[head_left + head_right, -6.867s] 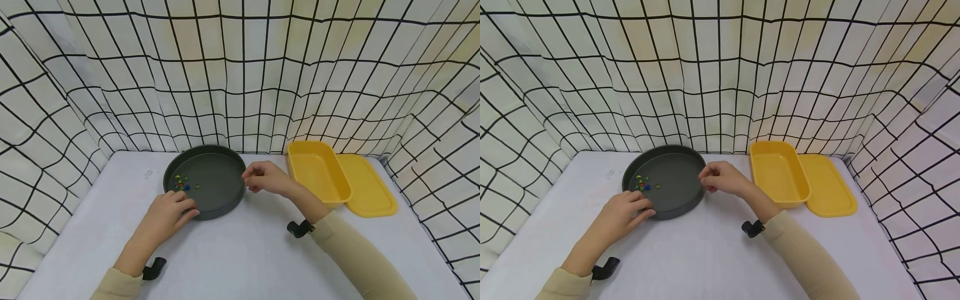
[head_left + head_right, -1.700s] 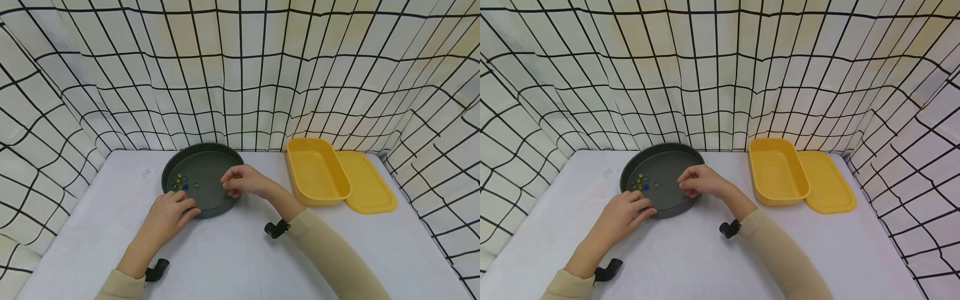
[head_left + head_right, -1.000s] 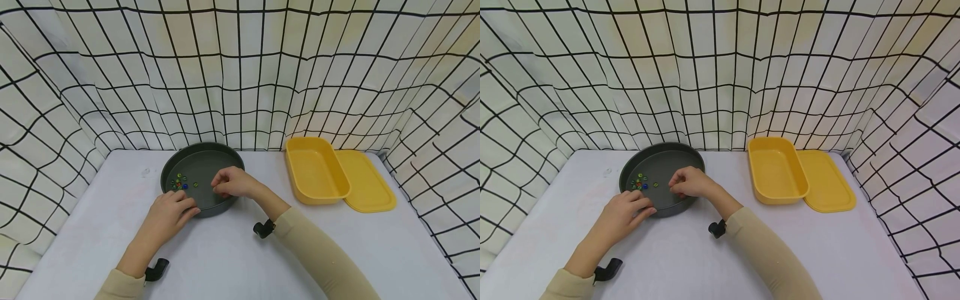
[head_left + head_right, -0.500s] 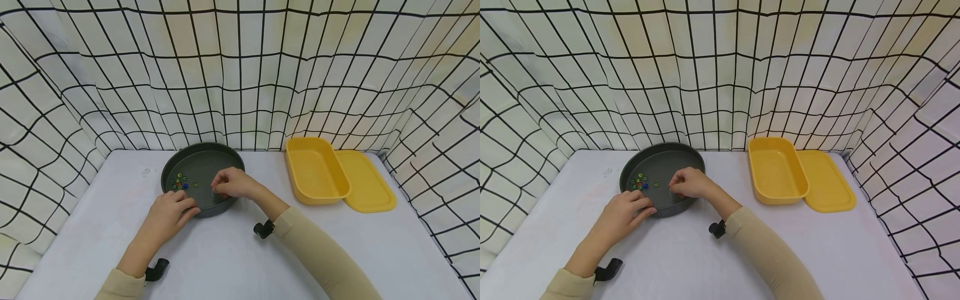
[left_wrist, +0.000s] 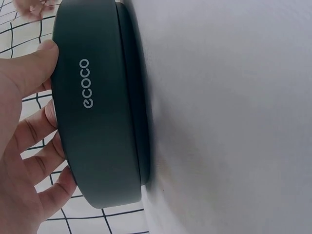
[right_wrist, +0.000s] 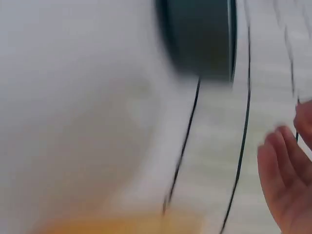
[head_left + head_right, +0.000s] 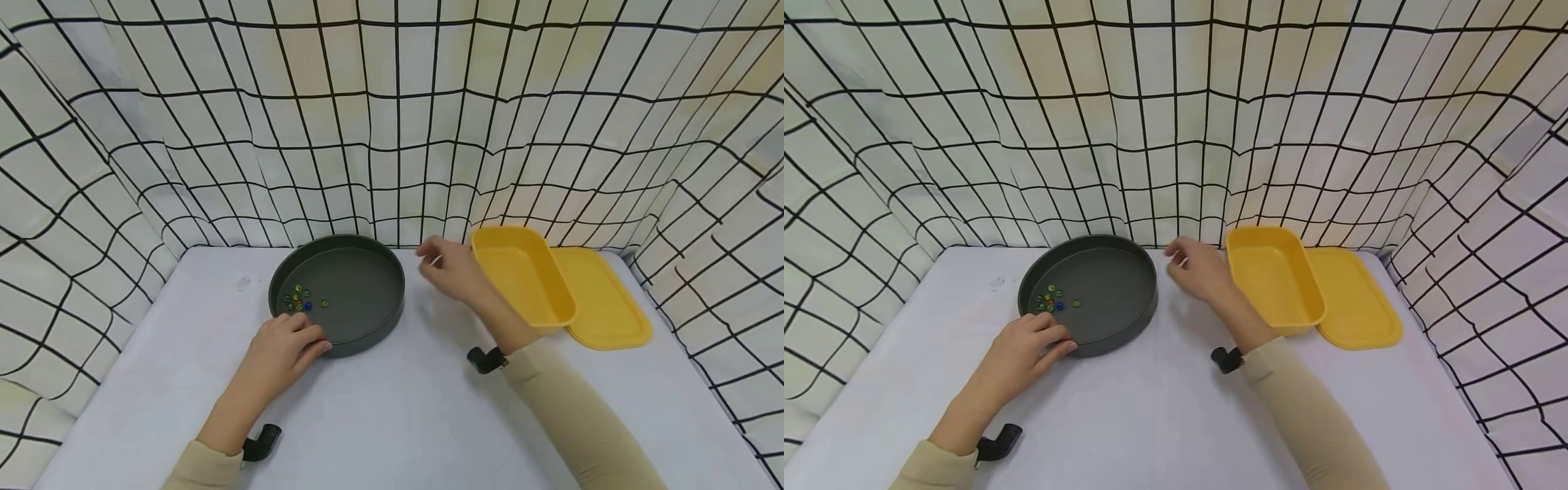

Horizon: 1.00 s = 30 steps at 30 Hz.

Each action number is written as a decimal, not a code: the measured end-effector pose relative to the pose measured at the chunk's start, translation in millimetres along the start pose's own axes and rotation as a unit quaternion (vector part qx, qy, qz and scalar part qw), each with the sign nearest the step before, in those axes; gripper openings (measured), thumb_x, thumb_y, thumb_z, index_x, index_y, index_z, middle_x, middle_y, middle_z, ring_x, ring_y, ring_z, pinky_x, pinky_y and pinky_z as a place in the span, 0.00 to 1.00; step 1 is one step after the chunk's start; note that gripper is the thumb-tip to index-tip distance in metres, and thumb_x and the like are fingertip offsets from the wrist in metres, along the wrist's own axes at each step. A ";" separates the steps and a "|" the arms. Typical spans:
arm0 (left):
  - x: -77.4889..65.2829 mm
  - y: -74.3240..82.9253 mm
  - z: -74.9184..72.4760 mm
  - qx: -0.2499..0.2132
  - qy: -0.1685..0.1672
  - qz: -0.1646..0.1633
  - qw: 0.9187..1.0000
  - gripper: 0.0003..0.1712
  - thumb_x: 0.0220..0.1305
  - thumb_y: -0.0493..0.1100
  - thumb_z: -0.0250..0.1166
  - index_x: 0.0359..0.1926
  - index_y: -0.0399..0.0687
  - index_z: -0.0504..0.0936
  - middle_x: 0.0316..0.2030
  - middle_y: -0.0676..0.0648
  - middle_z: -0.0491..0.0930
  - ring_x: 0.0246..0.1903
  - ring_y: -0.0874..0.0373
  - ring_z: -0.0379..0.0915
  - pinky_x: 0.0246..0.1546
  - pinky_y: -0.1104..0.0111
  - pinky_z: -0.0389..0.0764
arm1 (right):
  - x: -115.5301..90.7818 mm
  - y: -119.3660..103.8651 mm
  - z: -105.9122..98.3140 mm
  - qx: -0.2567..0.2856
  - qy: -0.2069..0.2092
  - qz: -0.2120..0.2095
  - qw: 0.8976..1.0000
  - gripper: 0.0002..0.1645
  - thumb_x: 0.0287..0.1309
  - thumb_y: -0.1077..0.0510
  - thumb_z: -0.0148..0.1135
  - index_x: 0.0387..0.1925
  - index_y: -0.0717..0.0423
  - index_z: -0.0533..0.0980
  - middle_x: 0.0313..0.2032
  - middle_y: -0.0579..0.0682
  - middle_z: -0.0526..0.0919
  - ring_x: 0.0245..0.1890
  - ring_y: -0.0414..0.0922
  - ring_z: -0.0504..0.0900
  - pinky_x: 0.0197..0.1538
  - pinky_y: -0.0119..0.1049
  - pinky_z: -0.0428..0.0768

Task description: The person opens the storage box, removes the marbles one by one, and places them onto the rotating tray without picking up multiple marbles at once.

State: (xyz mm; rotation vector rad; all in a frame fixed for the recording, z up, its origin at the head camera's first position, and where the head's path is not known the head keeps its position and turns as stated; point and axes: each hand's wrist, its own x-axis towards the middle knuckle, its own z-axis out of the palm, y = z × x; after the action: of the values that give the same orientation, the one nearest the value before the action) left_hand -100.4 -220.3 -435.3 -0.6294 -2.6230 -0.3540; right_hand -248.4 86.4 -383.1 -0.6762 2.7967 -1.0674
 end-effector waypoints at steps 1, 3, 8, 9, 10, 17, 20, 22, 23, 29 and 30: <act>0.1 0.8 0.5 0.000 -0.002 -0.002 1.000 0.06 0.57 0.49 0.74 0.32 0.58 0.84 0.28 0.57 0.70 0.27 0.62 0.59 0.29 0.66 0.65 | -3.4 11.3 -14.1 -0.040 0.016 0.022 0.999 0.14 0.63 0.58 0.57 0.49 0.52 0.77 0.42 0.49 0.82 0.41 0.47 0.79 0.45 0.40 0.81; -0.3 1.6 0.8 -0.001 -0.006 -0.006 1.000 0.06 0.57 0.49 0.74 0.32 0.58 0.84 0.28 0.57 0.70 0.27 0.61 0.60 0.29 0.66 0.65 | -11.6 35.1 -38.2 -0.099 0.014 0.077 0.992 0.15 0.63 0.59 0.54 0.50 0.54 0.75 0.45 0.52 0.81 0.42 0.50 0.78 0.47 0.44 0.80; -1.9 1.1 -0.9 -0.001 -0.012 -0.009 1.000 0.05 0.58 0.50 0.73 0.32 0.59 0.84 0.28 0.58 0.70 0.27 0.61 0.61 0.30 0.66 0.65 | -38.9 82.5 -69.1 -0.195 -0.122 0.198 0.953 0.20 0.68 0.56 0.53 0.58 0.59 0.70 0.49 0.61 0.78 0.43 0.54 0.74 0.48 0.47 0.76; -2.1 0.9 -1.3 0.000 -0.011 -0.008 1.000 0.05 0.58 0.50 0.73 0.32 0.59 0.85 0.28 0.58 0.70 0.27 0.61 0.61 0.30 0.66 0.65 | -44.1 87.7 -70.9 -0.206 -0.147 0.208 0.945 0.20 0.69 0.55 0.53 0.57 0.60 0.70 0.47 0.61 0.78 0.42 0.54 0.74 0.47 0.47 0.75; -2.3 0.6 -1.4 0.000 -0.010 -0.006 1.000 0.06 0.58 0.50 0.73 0.32 0.59 0.85 0.28 0.58 0.70 0.27 0.61 0.61 0.30 0.66 0.65 | -49.0 90.8 -72.0 -0.216 -0.167 0.216 0.937 0.19 0.69 0.55 0.53 0.55 0.61 0.71 0.44 0.61 0.78 0.41 0.54 0.74 0.45 0.45 0.75; -5.2 -0.7 -2.4 -0.001 -0.005 -0.016 1.000 0.06 0.58 0.50 0.73 0.32 0.59 0.84 0.28 0.58 0.70 0.27 0.61 0.62 0.30 0.65 0.66 | -60.5 97.9 -66.6 -0.200 -0.235 0.213 0.927 0.07 0.64 0.56 0.53 0.38 0.54 0.75 0.30 0.51 0.76 0.34 0.48 0.74 0.37 0.39 0.69; -6.2 -1.3 -2.9 -0.003 -0.003 -0.025 1.000 0.06 0.58 0.50 0.73 0.32 0.59 0.84 0.28 0.58 0.71 0.27 0.61 0.62 0.30 0.65 0.66 | -56.6 99.1 -60.4 -0.147 -0.250 0.163 0.943 0.07 0.66 0.56 0.53 0.37 0.51 0.77 0.31 0.48 0.76 0.37 0.47 0.74 0.40 0.40 0.68; -6.6 -1.8 -2.9 -0.003 -0.002 -0.026 1.000 0.06 0.58 0.50 0.73 0.32 0.59 0.84 0.28 0.58 0.71 0.27 0.61 0.62 0.30 0.65 0.66 | -52.4 100.0 -55.7 -0.109 -0.263 0.128 0.950 0.08 0.67 0.58 0.50 0.36 0.50 0.77 0.31 0.47 0.75 0.39 0.46 0.73 0.41 0.40 0.67; -6.7 -2.0 -2.7 -0.002 -0.002 -0.025 1.000 0.06 0.58 0.50 0.73 0.32 0.59 0.84 0.28 0.58 0.71 0.27 0.61 0.62 0.30 0.65 0.66 | -50.2 100.5 -53.3 -0.092 -0.269 0.113 0.952 0.09 0.67 0.59 0.49 0.36 0.51 0.77 0.31 0.47 0.74 0.39 0.46 0.73 0.42 0.40 0.67; -5.9 -3.0 1.3 -0.002 -0.005 -0.018 1.000 0.06 0.58 0.50 0.73 0.32 0.59 0.84 0.28 0.58 0.70 0.27 0.61 0.61 0.30 0.66 0.64 | -34.4 103.4 -44.7 -0.049 -0.254 0.119 0.959 0.13 0.67 0.59 0.49 0.50 0.56 0.74 0.34 0.51 0.75 0.34 0.46 0.75 0.39 0.37 0.73; -5.5 -3.3 2.2 -0.003 -0.006 -0.017 1.000 0.06 0.58 0.50 0.73 0.32 0.59 0.84 0.29 0.58 0.70 0.27 0.61 0.61 0.30 0.65 0.65 | -32.3 103.8 -44.2 -0.049 -0.246 0.127 0.960 0.17 0.67 0.58 0.50 0.55 0.56 0.73 0.37 0.53 0.77 0.35 0.47 0.75 0.40 0.38 0.74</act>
State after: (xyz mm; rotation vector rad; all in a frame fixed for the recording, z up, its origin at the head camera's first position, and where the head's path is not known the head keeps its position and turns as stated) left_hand -98.2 -224.5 -440.2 -0.5917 -2.6477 -0.3687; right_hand -268.1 196.1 -419.9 -0.4872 2.4246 -0.6138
